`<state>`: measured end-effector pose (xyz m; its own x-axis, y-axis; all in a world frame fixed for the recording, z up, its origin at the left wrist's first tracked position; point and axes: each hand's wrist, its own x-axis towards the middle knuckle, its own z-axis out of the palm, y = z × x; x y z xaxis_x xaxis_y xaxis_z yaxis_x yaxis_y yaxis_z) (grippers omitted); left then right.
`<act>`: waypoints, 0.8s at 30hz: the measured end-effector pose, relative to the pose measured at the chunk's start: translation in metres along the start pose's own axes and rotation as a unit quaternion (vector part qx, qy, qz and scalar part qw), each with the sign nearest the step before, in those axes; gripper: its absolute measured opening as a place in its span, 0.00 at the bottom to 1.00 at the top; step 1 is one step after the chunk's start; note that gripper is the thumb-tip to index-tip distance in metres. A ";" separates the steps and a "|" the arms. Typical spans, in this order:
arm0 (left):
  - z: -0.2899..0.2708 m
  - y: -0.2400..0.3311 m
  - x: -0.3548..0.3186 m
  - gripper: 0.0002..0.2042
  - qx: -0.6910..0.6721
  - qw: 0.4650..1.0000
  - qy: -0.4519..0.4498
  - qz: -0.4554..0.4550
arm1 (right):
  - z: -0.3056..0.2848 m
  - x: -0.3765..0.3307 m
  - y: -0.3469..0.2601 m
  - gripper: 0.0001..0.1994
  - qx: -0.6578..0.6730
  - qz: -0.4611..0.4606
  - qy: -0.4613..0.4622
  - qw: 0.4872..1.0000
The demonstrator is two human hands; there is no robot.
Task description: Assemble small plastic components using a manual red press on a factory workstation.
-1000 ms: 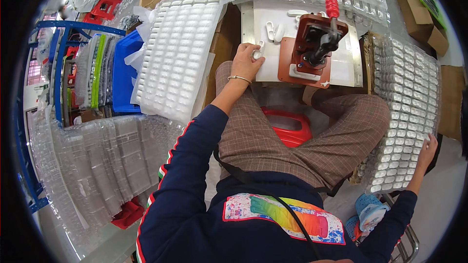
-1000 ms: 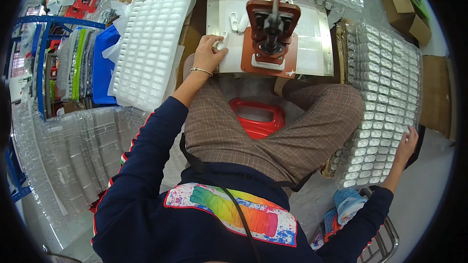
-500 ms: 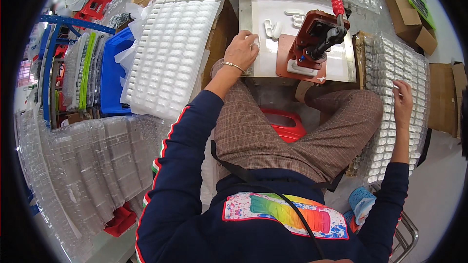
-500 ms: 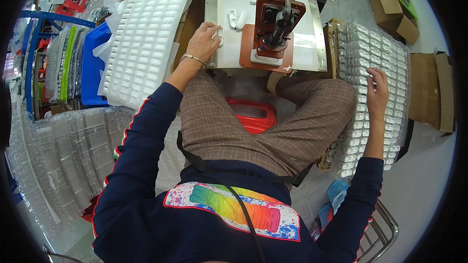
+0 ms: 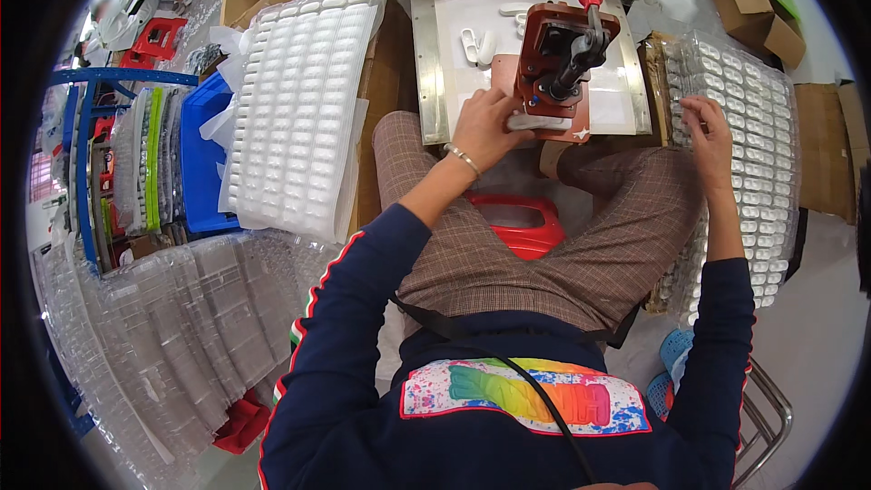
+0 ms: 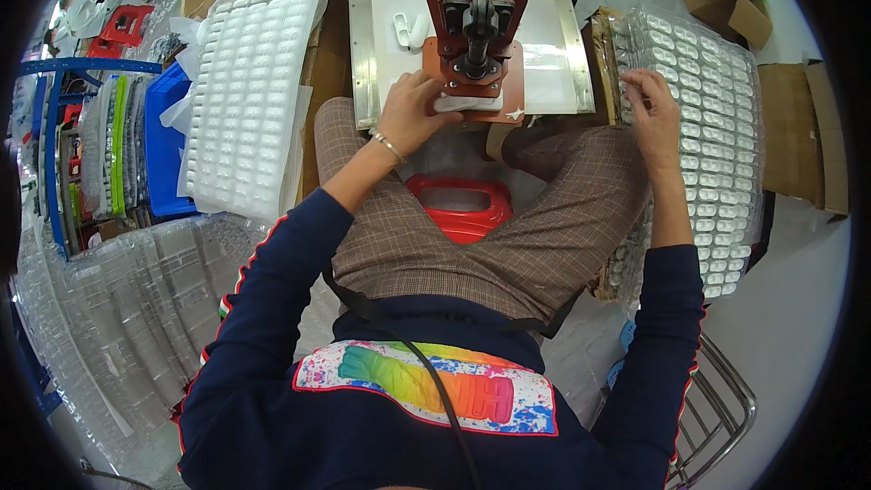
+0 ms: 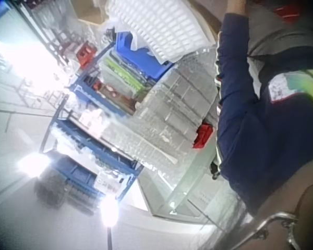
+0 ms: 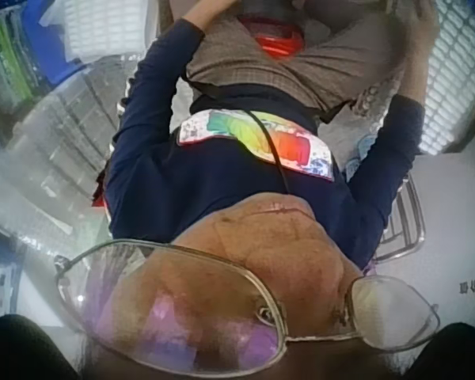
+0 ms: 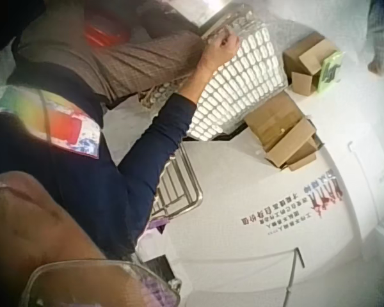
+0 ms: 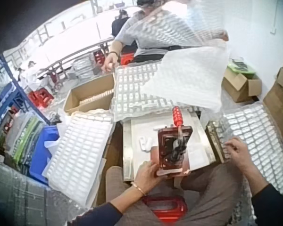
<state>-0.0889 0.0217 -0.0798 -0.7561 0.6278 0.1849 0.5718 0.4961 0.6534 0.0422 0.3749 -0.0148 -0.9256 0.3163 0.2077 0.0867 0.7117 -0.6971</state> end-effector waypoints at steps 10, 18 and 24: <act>0.015 0.003 0.003 0.21 0.018 0.998 0.059 -0.009 | 0.029 0.043 -0.056 0.08 0.051 -0.046 -0.022 0.997; 0.026 -0.005 -0.005 0.20 -0.082 0.990 0.098 -0.062 | 0.065 0.109 -0.200 0.18 0.413 0.055 -0.082 0.905; 0.033 -0.020 -0.014 0.22 -0.105 0.985 0.138 0.000 | 0.027 0.117 -0.208 0.17 0.516 -0.056 -0.278 0.809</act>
<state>-0.0794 0.0226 -0.1196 -0.8302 0.4266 0.3588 0.5153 0.3420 0.7858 -0.0942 0.2470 0.1353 -0.9539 -0.2484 0.1684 -0.0970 -0.2757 -0.9563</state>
